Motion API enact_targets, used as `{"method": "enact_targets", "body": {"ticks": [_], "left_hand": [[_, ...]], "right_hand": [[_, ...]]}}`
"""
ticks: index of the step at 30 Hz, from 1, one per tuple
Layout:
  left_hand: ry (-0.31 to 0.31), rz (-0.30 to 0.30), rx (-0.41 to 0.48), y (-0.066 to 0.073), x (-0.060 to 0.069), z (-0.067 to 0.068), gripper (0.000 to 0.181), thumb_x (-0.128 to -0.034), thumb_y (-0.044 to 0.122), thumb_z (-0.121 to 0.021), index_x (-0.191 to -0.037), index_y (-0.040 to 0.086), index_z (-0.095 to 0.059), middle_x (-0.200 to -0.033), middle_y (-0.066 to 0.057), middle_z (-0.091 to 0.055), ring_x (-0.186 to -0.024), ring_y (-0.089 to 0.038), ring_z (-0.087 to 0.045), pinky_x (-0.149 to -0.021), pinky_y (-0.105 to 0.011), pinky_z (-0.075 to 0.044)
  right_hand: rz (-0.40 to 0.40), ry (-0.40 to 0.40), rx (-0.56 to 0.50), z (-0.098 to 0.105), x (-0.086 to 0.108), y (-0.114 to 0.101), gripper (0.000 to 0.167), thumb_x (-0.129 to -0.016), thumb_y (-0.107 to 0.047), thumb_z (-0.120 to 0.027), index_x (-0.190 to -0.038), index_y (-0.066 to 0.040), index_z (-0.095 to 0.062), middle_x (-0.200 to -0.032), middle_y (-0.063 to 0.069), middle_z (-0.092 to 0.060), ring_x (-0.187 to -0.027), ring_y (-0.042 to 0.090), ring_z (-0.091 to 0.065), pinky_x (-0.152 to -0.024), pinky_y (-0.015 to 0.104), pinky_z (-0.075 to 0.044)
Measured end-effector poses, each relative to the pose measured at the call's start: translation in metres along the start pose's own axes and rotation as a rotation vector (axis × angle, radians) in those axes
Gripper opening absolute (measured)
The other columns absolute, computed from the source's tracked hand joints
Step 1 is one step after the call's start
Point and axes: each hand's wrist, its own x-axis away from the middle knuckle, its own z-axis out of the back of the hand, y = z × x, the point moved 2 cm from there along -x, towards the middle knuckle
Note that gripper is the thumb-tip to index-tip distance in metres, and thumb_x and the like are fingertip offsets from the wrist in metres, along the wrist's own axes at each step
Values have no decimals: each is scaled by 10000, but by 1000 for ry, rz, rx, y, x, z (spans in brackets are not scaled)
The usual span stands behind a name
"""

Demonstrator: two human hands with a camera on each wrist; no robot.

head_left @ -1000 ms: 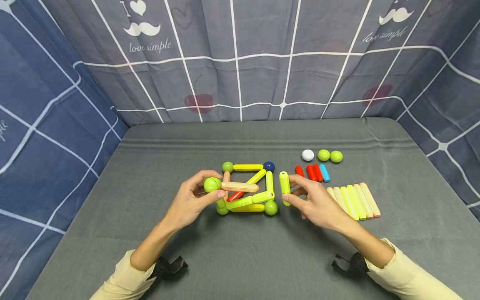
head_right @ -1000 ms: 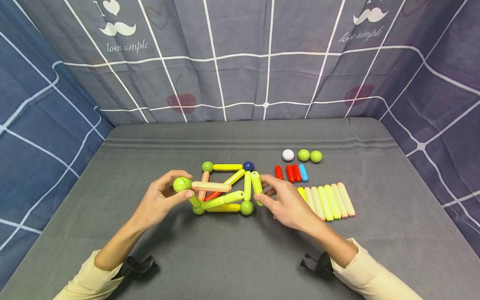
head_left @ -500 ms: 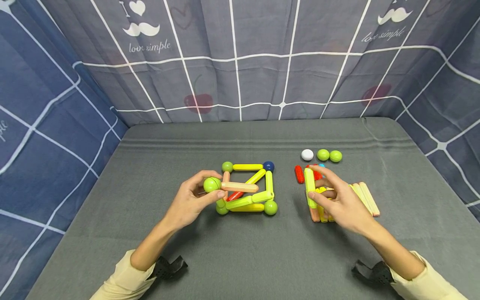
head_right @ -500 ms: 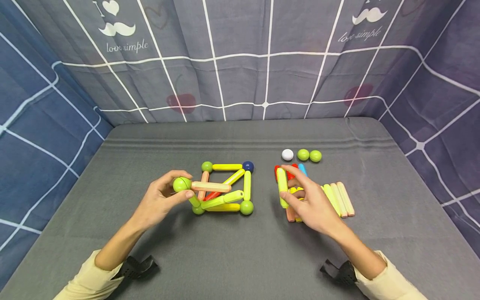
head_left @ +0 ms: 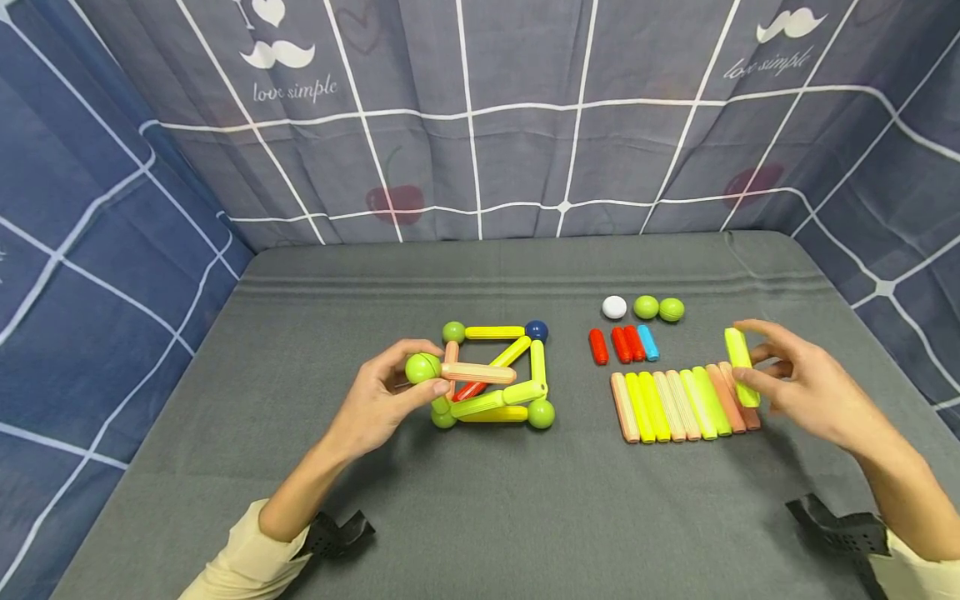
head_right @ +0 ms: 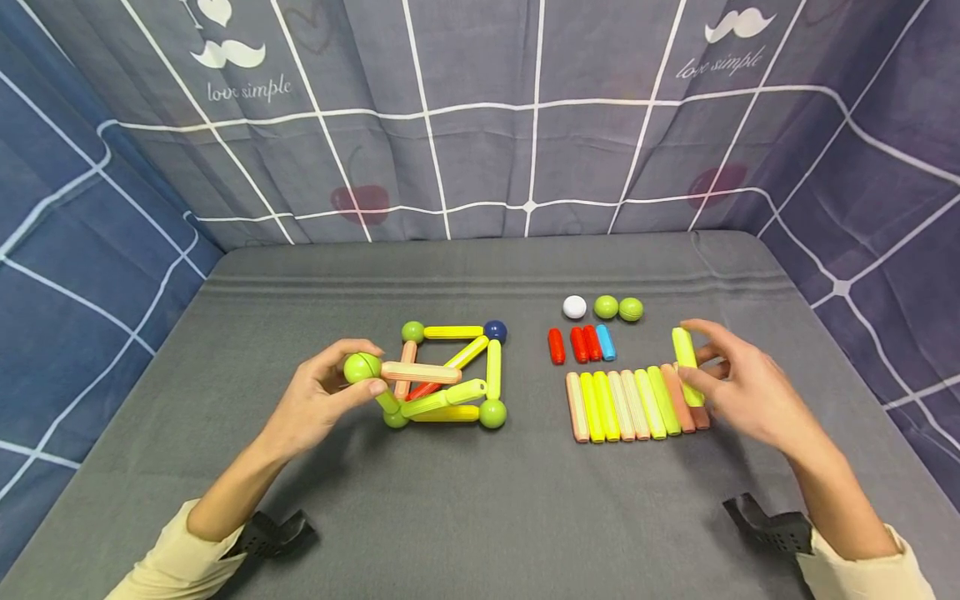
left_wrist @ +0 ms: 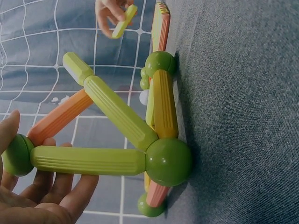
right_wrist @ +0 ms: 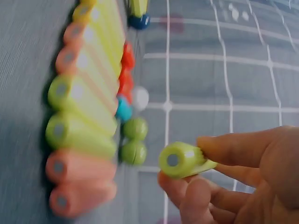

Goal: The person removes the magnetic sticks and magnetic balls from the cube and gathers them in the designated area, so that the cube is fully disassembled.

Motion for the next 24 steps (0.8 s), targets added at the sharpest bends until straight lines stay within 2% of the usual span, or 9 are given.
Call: {"method": "enact_targets", "body": {"ticks": [7, 12, 16, 24], "left_hand": [[-2, -5, 8, 0, -1, 0, 309, -868, -41, -716, -1151, 29, -613, -917, -31, -625, -825, -164, -600, -725, -275, -516], [-3, 1, -2, 0, -1, 1, 307, -871, -34, -716, -1156, 11, -610, -906, -33, -615, -801, -163, -588, -696, -270, -508], [-6, -1, -9, -1, 0, 1, 310, -874, -35, -713, -1163, -31, -598, -890, -36, -603, -772, -160, -573, -657, -266, -495], [-8, 13, -14, -1, 0, 2, 310, -877, -25, -715, -1166, -16, -603, -901, -46, -598, -787, -171, -571, -662, -271, -492]], "right_hand": [[-86, -101, 135, 3, 0, 37, 511, -946, -64, -645, -1393, 37, -417, -1024, 261, -588, -622, 133, -565, -468, 303, -468], [-101, -192, 106, -3, -6, 54, 497, -957, -61, -627, -1384, 76, -414, -938, 170, -597, -603, 116, -530, -470, 306, -479], [-122, -247, 92, -4, -12, 59, 475, -978, -79, -596, -1380, 101, -420, -918, 105, -611, -641, 107, -516, -493, 303, -486], [-150, -284, 103, -3, -11, 60, 444, -1011, -104, -538, -1379, 124, -440, -1031, 200, -645, -762, 141, -542, -534, 308, -499]]}}
